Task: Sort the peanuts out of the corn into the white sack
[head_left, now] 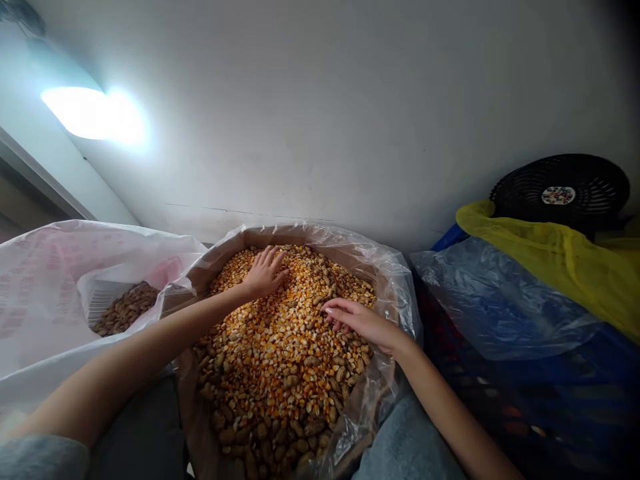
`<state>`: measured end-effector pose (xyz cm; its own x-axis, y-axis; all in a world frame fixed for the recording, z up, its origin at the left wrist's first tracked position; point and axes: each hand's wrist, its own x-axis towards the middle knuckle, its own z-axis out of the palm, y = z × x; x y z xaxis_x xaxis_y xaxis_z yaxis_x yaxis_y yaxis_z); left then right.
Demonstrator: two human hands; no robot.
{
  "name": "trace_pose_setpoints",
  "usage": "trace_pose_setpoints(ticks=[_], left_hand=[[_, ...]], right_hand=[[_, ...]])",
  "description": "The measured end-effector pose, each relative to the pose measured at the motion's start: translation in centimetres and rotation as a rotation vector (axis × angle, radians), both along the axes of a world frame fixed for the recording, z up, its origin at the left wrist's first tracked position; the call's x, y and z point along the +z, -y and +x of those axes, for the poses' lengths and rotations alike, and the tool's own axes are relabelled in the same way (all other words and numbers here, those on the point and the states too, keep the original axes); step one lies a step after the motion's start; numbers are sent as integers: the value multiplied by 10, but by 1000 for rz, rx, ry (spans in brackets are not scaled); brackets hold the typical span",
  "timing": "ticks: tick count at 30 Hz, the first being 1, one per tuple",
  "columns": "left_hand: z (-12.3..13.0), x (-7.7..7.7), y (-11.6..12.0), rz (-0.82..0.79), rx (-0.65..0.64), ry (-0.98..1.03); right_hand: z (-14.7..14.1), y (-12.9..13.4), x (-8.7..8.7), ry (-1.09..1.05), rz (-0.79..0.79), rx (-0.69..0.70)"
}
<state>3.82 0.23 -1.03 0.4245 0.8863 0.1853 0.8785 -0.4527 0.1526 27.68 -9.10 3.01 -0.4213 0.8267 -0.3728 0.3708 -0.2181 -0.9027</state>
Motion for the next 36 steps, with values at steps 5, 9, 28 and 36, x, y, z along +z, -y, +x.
trace_pose_setpoints(ticks=[5,9,28,36], left_hand=[[49,-13,1,-88,-149,49],[43,-17,23,-154,-179,27],[22,4,80,-385,-398,172],[51,11,123,-301,-627,35]], right_hand=[[-1,-2,3,-30,52,-136],[-1,-4,8,-58,50,-218],[-2,-6,6,-130,32,-280],[-2,-7,7,-203,16,-361]])
